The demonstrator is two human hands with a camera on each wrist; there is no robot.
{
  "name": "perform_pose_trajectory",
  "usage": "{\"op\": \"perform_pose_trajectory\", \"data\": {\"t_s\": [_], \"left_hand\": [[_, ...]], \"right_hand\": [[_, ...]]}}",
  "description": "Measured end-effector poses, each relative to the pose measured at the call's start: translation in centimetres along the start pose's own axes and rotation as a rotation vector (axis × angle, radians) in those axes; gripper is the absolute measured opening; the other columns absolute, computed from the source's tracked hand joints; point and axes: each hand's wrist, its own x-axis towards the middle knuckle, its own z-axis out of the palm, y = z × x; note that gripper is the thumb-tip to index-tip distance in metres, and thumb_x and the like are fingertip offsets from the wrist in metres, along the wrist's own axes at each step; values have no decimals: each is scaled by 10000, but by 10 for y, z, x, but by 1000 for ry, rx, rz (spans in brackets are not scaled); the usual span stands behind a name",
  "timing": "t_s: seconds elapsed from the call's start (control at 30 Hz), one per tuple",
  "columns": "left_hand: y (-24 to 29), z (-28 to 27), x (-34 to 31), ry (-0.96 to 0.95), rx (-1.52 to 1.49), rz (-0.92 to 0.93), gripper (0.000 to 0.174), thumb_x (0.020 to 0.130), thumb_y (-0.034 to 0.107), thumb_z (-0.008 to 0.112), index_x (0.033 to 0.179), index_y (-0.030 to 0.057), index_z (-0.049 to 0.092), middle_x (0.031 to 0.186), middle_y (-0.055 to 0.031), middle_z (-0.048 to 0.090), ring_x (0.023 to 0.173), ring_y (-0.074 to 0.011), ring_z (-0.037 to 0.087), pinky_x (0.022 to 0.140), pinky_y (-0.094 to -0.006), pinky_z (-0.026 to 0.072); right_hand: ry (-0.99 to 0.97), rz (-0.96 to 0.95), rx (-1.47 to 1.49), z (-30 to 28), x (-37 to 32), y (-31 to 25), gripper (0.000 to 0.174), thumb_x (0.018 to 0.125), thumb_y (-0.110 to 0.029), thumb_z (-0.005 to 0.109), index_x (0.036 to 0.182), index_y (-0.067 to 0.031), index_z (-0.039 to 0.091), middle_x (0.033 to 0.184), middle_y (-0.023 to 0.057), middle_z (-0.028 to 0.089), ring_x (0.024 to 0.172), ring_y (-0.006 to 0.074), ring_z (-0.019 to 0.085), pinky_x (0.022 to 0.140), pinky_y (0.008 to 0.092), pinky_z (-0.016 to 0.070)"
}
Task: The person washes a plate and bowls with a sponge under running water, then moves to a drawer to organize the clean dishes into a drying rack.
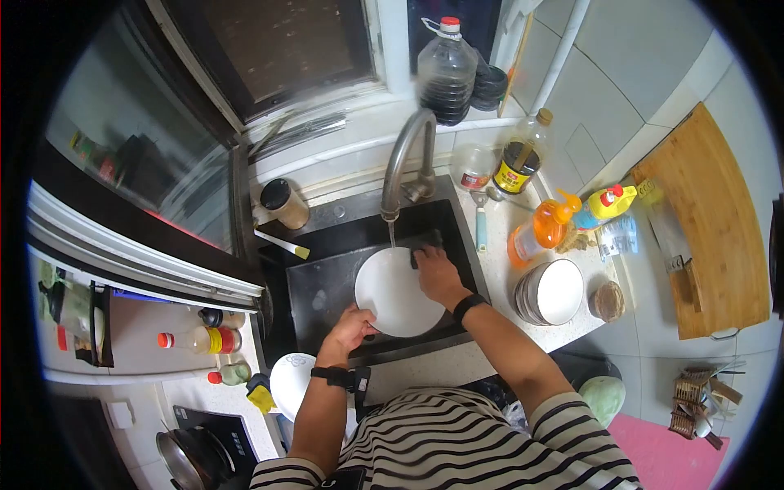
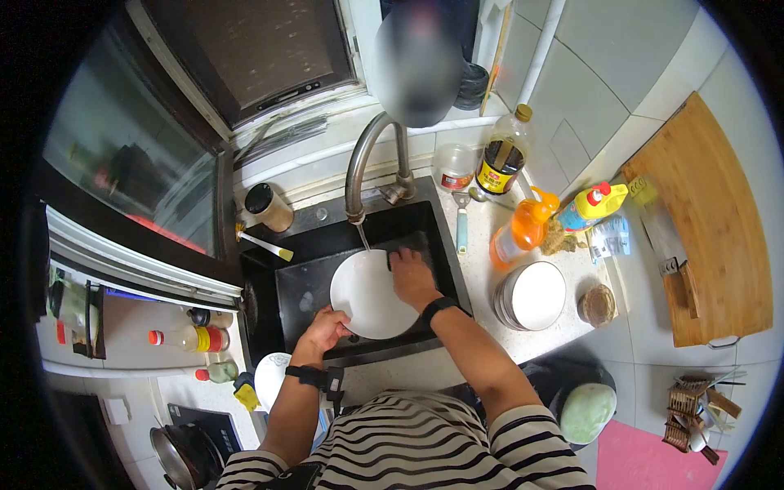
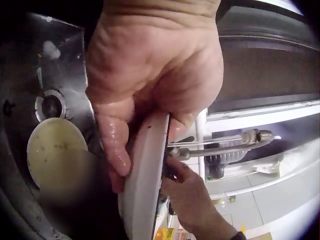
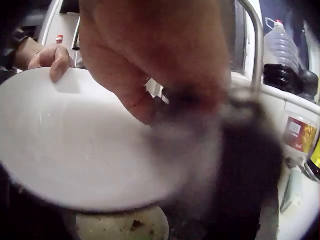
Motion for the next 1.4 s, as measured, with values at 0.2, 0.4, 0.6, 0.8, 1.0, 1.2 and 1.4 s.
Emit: {"op": "perform_pose_trajectory", "data": {"t_s": [0.2,0.4,0.6,0.8,1.0,1.2,1.4], "left_hand": [[-1,5,2,-122,81,-101,400,741,-4,540,1136,-6,476,1032,-122,592,889,-247,623,714,-368,544],[-5,9,0,-144,123,-87,423,734,7,546,1154,7,494,1048,-121,592,903,-240,630,705,-344,546],[-7,-6,3,-67,98,-7,461,739,20,545,1188,-12,447,1053,-125,587,893,-250,625,694,-355,538],[-2,-15,15,2,-74,83,468,748,4,519,1204,-16,414,1046,-130,580,904,-263,617,736,-377,529],[-3,3,20,60,-347,99,422,772,0,502,1190,1,445,1102,-131,569,986,-272,595,814,-392,513],[-18,30,33,83,-482,233,429,779,38,536,1200,-3,467,1134,-134,582,1000,-272,602,866,-415,503],[-21,30,31,63,-410,192,416,755,20,539,1165,-32,494,1084,-155,602,954,-296,619,830,-416,517]], "right_hand": [[-29,-484,-60,0,10,-38,365,809,-85,519,1173,-62,547,1252,147,498,1088,317,508,916,364,450],[-229,-547,-5,7,19,-47,379,799,-101,548,1177,-131,567,1210,91,555,1132,307,510,897,381,478],[-327,108,-12,-40,31,-10,432,772,-325,647,1139,-101,603,1007,110,664,939,294,634,814,408,508],[-239,485,327,-13,8,26,533,719,-339,655,1105,23,591,919,192,667,865,257,664,754,370,523],[-215,792,1057,-22,-25,-5,393,738,-248,661,987,51,616,791,105,635,635,202,619,531,326,503],[-60,976,1309,21,-33,-20,298,759,-183,654,952,39,608,861,106,614,710,206,613,527,340,506],[-95,953,1312,29,-37,-21,295,749,-179,676,920,54,617,861,120,626,676,210,618,500,342,500]]}}
